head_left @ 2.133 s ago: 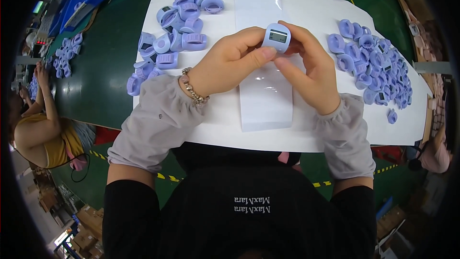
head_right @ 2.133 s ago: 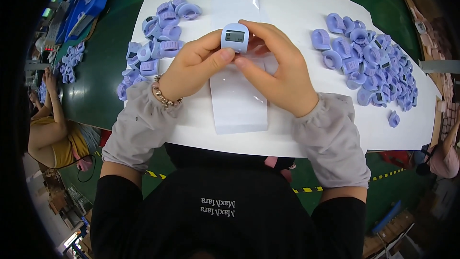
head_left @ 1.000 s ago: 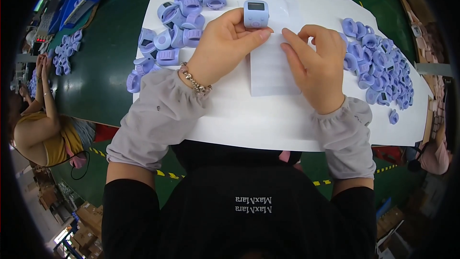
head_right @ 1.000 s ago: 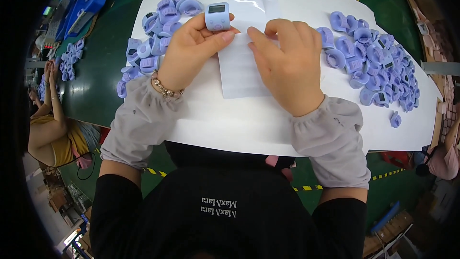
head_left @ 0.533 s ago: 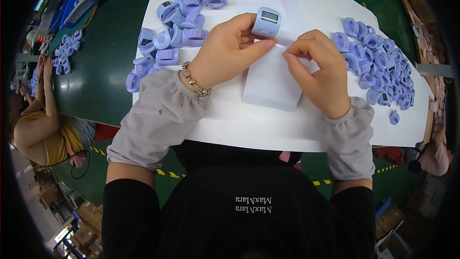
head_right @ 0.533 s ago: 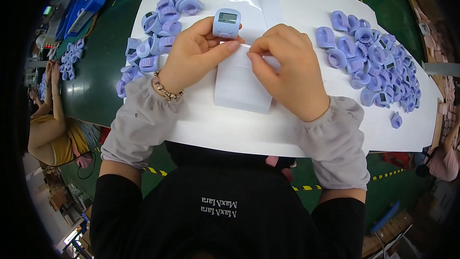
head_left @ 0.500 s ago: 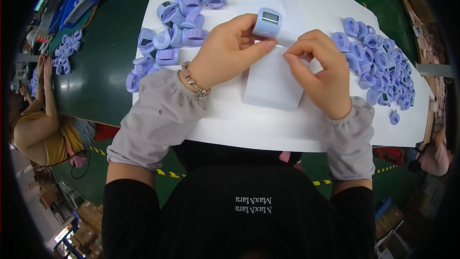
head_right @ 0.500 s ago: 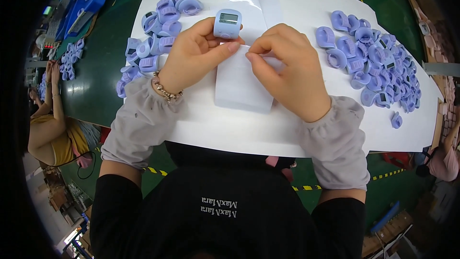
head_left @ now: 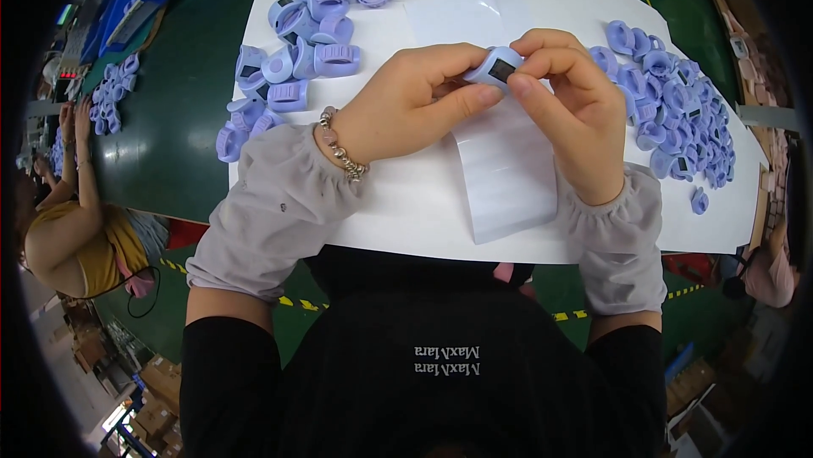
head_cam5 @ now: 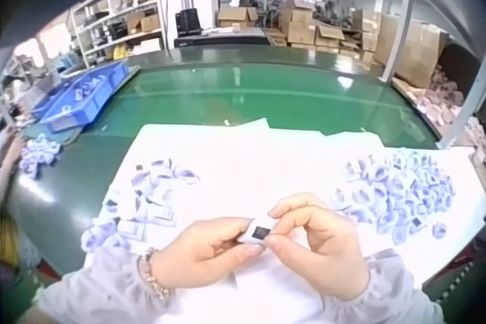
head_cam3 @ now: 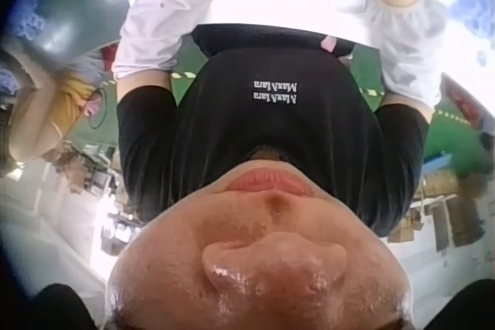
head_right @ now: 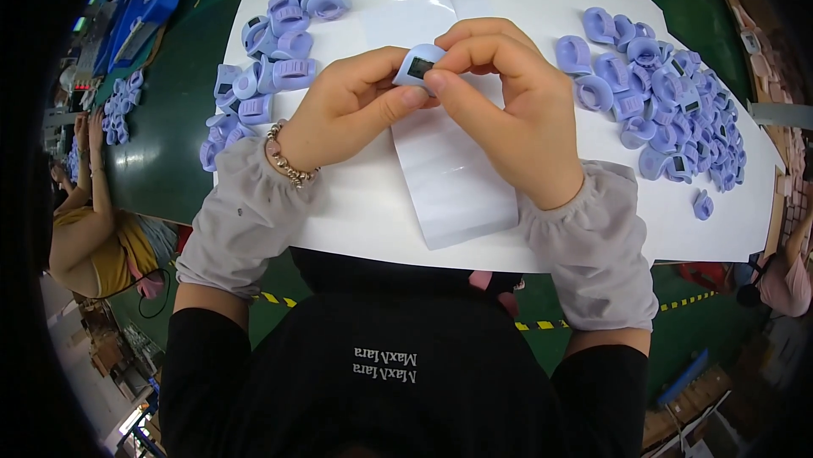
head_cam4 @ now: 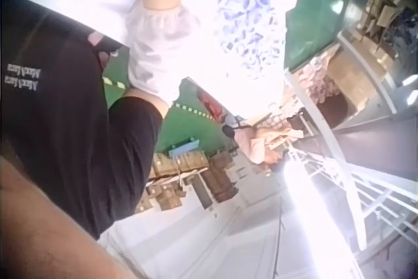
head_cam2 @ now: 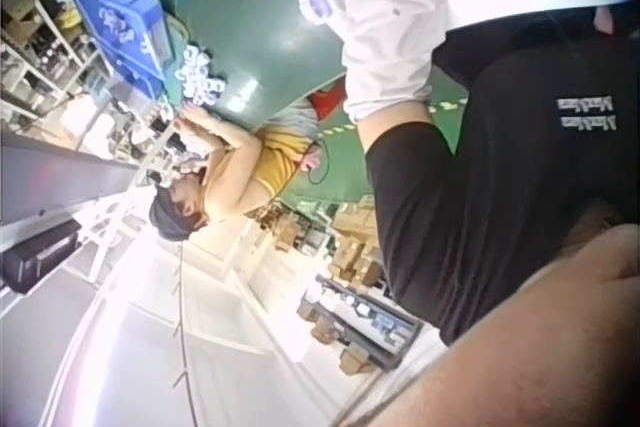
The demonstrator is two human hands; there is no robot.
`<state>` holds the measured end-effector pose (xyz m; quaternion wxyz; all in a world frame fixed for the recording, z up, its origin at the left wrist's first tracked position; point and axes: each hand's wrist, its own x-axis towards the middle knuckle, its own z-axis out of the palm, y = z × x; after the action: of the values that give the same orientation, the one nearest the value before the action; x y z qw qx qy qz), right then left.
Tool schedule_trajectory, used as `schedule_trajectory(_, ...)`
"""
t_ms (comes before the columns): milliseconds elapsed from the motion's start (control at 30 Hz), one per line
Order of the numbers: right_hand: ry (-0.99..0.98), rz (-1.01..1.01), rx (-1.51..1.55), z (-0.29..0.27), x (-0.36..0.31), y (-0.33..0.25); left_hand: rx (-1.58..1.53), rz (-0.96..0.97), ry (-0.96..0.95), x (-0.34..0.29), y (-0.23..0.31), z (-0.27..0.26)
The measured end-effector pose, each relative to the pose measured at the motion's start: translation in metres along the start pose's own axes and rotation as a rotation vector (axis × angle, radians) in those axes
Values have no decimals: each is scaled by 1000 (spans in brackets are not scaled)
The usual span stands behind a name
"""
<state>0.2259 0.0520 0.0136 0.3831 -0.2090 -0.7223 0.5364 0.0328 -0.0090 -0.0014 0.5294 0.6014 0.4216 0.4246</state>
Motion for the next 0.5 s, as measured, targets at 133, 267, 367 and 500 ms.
schedule_trajectory(133,-2,0,-34,2,1,0,9,160,96,1,-13,3)
schedule_trajectory(267,15,14,-56,3,1,-1,11,138,87,0,-9,3)
schedule_trajectory(367,66,-14,-73,5,2,2,13,-9,-5,0,0,1)
schedule_trajectory(500,107,-35,-71,8,3,2,20,69,40,0,-9,3)
